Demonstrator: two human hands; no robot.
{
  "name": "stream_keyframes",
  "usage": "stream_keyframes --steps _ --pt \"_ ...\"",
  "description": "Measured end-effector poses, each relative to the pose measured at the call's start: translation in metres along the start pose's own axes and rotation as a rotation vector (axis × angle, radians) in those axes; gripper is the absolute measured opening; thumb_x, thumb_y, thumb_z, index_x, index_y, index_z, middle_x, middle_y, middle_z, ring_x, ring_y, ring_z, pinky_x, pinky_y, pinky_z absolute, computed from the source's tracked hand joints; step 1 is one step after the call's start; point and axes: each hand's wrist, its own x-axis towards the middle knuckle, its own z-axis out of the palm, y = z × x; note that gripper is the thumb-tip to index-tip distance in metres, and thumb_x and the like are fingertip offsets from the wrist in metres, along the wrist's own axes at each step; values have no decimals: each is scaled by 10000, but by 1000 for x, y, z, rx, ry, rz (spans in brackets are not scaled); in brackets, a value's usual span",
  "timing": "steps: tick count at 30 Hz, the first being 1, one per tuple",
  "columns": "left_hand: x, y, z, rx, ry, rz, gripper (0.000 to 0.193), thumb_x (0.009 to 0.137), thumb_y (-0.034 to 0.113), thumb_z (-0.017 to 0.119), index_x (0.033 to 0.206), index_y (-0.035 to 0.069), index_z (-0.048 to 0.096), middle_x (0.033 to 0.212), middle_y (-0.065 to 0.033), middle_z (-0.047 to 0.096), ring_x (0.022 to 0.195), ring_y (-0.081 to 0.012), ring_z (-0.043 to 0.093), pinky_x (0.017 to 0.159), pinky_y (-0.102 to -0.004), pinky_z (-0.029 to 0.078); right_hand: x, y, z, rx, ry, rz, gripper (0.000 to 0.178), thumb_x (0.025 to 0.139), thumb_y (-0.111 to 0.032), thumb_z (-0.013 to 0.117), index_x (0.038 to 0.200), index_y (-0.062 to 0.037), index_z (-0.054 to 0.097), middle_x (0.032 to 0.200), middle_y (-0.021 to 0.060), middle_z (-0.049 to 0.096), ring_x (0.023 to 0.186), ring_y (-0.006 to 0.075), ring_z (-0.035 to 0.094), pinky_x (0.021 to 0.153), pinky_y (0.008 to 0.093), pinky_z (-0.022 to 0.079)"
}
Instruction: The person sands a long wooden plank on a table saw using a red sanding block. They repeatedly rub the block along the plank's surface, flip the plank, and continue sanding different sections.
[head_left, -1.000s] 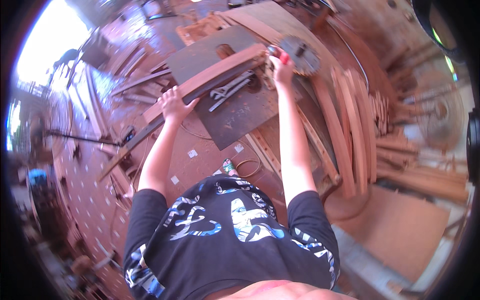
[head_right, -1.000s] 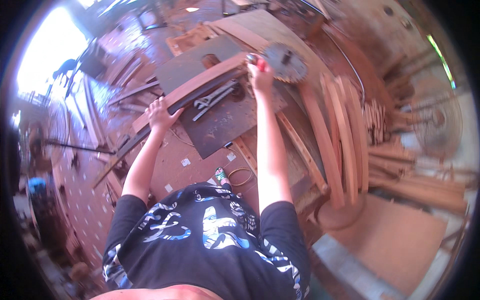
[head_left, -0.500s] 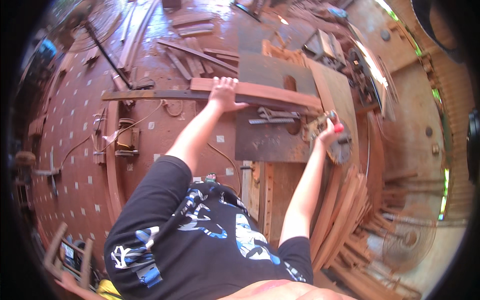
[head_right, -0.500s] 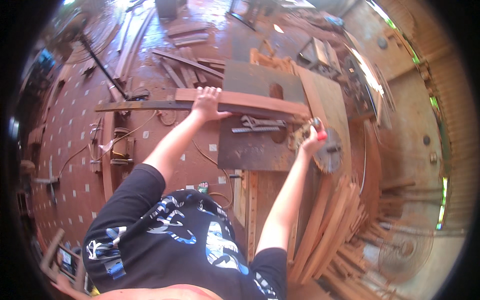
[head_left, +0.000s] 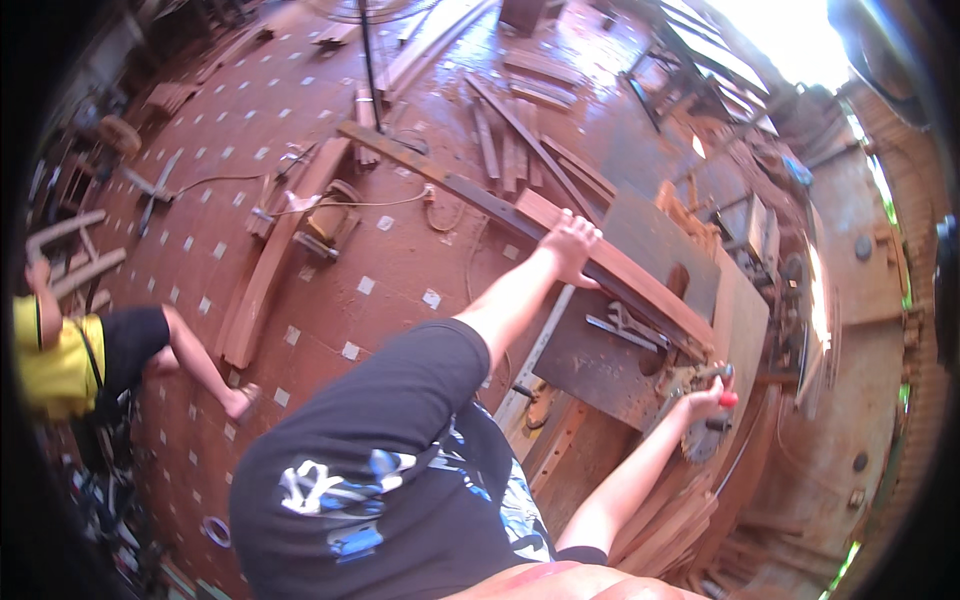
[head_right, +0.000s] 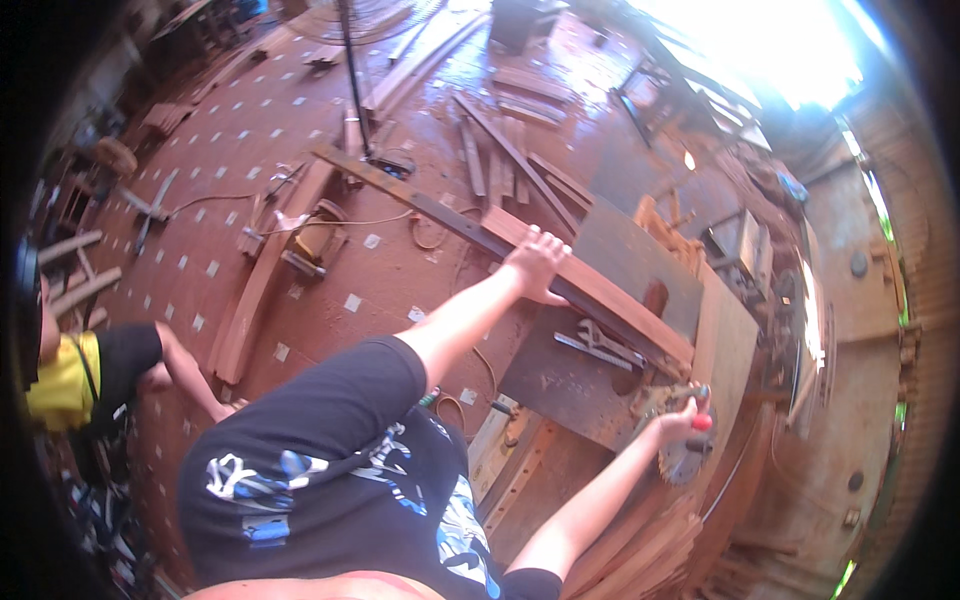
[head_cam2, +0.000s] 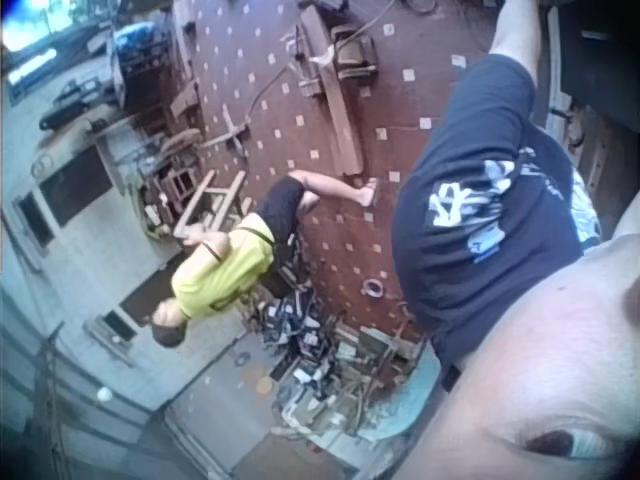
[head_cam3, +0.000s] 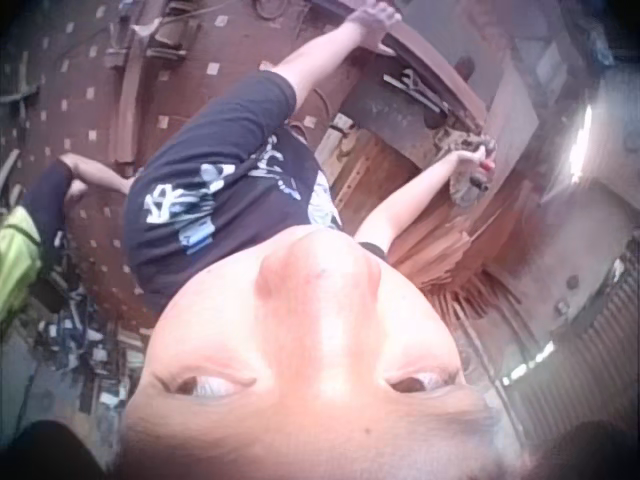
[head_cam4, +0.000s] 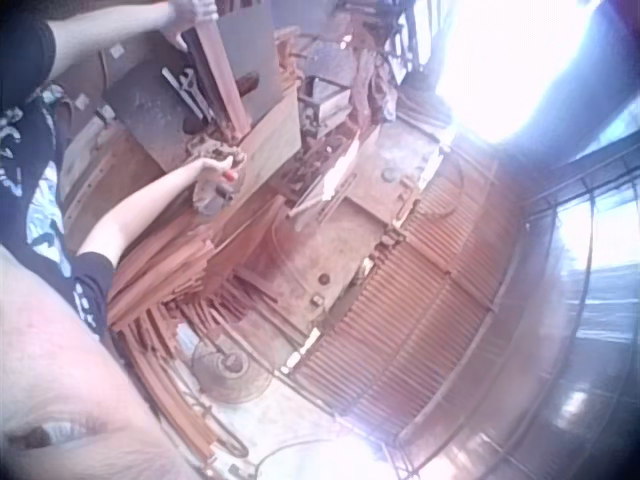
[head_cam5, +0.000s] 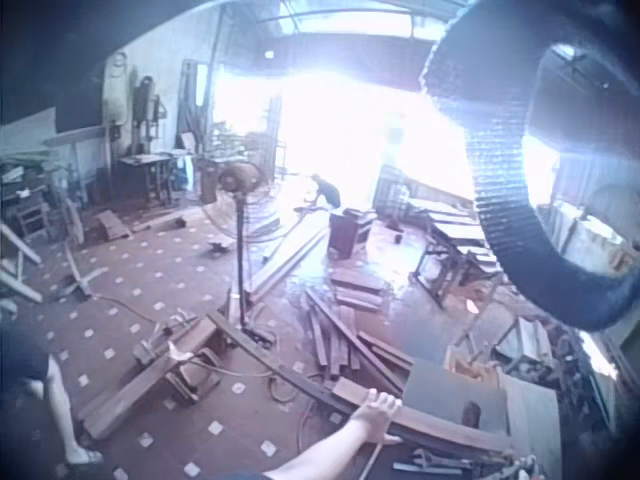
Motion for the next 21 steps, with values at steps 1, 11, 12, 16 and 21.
stream_keyframes --steps 1,11,12,16,21 --pt "0 -1 2 11 8 0 1133 757 847 646 1474 -16 494 1371 -189 560 1336 -362 491 1219 -600 276 -1 -3 2 -17 18 -15 335 895 7 546 1179 75 710 1165 143 743 1091 253 698 1044 365 498" --pt "12 -4 17 -15 -23 -59 1268 668 899 666 1525 -12 458 1472 -164 533 1419 -335 443 1228 -614 229 4 2 21 -100 -17 -23 340 866 -36 599 1169 73 710 1162 160 741 1065 278 708 979 390 537" --pt "19 9 21 -15 -40 -30 1280 659 894 679 1533 -11 448 1482 -158 526 1431 -331 435 1232 -614 224 3 -2 7 -138 22 -24 343 866 -39 603 1173 74 707 1165 162 740 1067 280 707 978 391 538" --pt "21 8 14 -15 -84 -60 1296 647 864 720 1556 -9 421 1507 -147 510 1460 -322 414 1236 -611 221 8 -6 14 -197 1 -25 354 867 -47 616 1188 78 696 1179 169 734 1077 289 704 973 395 541" --pt "0 12 13 -10 -96 -54 1298 640 873 723 1560 7 428 1502 -125 512 1447 -303 420 1218 -583 251 -1 -16 -11 -286 22 -8 372 867 -57 633 1207 83 683 1197 177 727 1089 301 701 967 400 545"
